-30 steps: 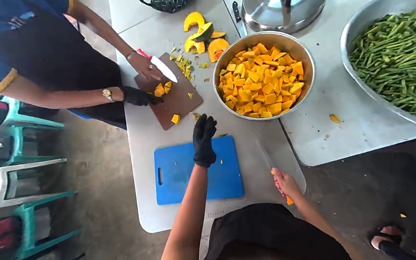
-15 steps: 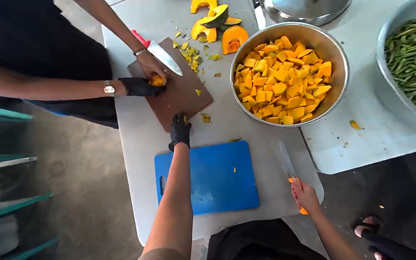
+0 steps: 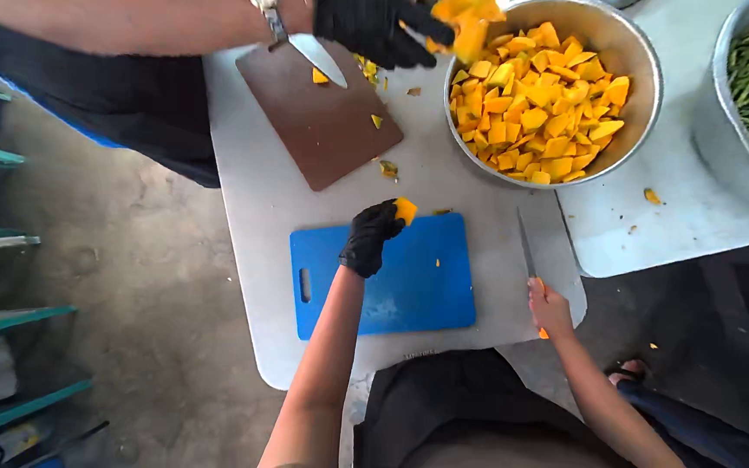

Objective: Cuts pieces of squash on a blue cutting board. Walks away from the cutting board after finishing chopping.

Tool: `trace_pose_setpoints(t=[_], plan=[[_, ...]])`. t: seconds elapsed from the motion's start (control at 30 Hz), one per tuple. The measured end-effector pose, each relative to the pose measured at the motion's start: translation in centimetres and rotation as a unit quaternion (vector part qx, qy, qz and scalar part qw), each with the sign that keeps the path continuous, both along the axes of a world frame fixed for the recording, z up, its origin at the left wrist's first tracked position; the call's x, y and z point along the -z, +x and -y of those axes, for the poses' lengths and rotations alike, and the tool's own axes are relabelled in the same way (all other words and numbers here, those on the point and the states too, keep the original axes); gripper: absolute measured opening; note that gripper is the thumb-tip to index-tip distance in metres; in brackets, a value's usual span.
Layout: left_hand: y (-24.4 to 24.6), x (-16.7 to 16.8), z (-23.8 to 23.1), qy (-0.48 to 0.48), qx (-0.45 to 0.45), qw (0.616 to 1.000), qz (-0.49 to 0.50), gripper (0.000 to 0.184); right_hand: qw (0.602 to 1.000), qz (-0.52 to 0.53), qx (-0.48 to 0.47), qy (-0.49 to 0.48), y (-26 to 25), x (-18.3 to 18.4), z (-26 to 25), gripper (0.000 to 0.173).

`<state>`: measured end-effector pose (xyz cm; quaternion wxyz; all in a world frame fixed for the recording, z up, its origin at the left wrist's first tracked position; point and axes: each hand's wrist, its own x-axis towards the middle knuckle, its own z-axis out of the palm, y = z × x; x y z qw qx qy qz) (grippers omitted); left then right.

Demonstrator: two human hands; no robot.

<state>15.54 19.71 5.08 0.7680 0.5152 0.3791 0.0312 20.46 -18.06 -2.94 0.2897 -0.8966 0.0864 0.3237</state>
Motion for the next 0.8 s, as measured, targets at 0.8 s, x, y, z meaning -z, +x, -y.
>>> trace_pose_setpoints(t=[0.8], plan=[[0.9, 8.6, 4.9, 0.586, 0.243, 0.773, -0.021, 0.059, 0.949, -0.096, -0.291, -0.075, -7.4, -4.2, -9.7, 0.062]])
